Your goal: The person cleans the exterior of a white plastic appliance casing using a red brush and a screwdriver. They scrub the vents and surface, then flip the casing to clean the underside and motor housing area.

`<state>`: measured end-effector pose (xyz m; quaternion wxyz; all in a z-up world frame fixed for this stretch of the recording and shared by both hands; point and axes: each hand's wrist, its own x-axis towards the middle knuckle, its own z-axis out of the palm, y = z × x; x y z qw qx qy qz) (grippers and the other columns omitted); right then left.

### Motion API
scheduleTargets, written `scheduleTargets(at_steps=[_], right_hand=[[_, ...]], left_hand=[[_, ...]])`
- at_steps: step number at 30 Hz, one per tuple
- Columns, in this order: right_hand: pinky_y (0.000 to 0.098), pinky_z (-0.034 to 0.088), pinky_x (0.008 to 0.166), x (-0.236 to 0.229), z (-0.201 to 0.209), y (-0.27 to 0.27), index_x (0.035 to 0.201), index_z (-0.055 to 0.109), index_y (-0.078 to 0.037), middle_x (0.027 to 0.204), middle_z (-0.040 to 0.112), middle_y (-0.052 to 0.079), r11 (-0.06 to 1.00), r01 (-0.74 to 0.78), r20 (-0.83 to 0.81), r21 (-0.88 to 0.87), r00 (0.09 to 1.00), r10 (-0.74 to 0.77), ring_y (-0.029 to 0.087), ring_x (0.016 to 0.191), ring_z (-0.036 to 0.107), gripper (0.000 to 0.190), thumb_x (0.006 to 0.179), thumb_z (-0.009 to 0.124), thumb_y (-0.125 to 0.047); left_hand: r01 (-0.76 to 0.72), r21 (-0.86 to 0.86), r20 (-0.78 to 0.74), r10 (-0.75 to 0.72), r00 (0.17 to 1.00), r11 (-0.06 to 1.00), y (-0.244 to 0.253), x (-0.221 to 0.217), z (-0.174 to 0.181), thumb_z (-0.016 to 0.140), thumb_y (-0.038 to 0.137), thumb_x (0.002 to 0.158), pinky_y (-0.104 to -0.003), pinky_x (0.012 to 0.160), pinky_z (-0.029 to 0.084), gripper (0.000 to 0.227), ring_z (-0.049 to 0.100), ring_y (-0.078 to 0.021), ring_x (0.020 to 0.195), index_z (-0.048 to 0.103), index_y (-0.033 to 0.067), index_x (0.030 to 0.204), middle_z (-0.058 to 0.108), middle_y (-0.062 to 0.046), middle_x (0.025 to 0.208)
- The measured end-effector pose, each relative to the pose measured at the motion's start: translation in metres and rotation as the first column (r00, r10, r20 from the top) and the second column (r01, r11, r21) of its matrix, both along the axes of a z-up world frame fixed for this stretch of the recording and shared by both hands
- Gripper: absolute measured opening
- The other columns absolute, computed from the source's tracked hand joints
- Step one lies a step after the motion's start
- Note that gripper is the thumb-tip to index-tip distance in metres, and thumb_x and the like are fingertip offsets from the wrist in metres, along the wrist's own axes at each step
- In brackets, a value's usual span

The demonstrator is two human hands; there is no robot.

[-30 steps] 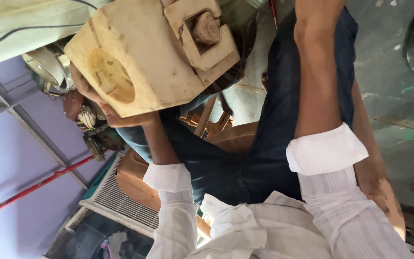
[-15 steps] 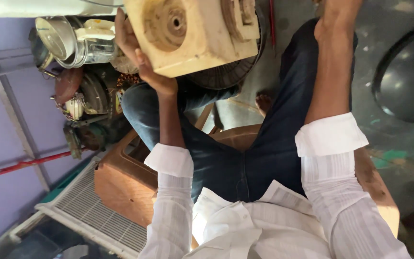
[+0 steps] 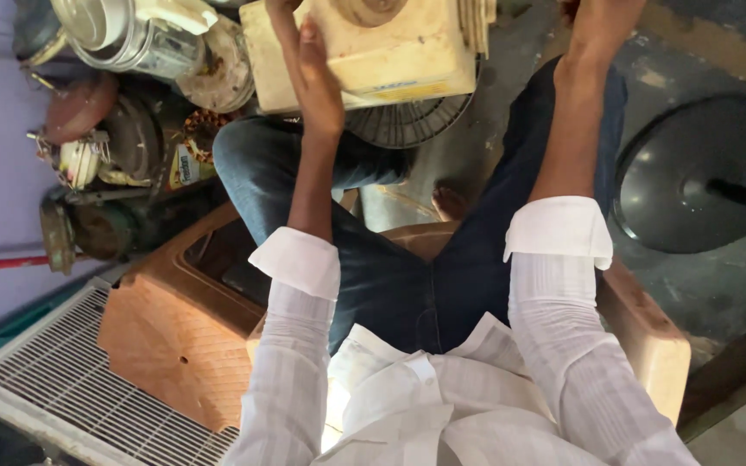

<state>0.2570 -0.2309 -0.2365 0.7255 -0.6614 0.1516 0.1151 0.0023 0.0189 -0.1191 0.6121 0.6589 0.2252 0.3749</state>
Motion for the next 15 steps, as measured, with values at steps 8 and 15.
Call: scheduleTargets(at_steps=[8, 15], right_hand=[[0.0282, 0.045, 0.059, -0.002, 0.033, 0.01, 0.09, 0.061, -0.01, 0.078, 0.068, 0.002, 0.988, -0.083, 0.079, 0.131, 0.994, 0.073, 0.009, 0.064, 0.057, 0.025, 0.105, 0.071, -0.028], [0.0248, 0.044, 0.054, -0.008, 0.087, 0.021, 0.087, 0.062, -0.013, 0.078, 0.074, 0.003, 0.969, -0.214, 0.036, 0.123, 0.977, 0.211, 0.007, 0.061, 0.059, 0.025, 0.102, 0.072, -0.03]], left_hand=[[0.054, 0.087, -0.006, -0.054, 0.999, 0.995, -0.005, 0.005, 0.008, 0.043, 0.043, 0.12, -0.035, 0.123, 0.03, 0.054, 0.034, -0.0201, 0.146, 0.029, 0.0127, 0.163, 0.037, -0.01, 0.157], [0.066, 0.15, 0.021, -0.07, 0.997, 0.987, -0.015, 0.012, 0.034, 0.038, 0.053, 0.115, -0.038, 0.127, 0.027, 0.064, 0.034, -0.0222, 0.151, 0.029, 0.0133, 0.165, 0.036, -0.012, 0.163]])
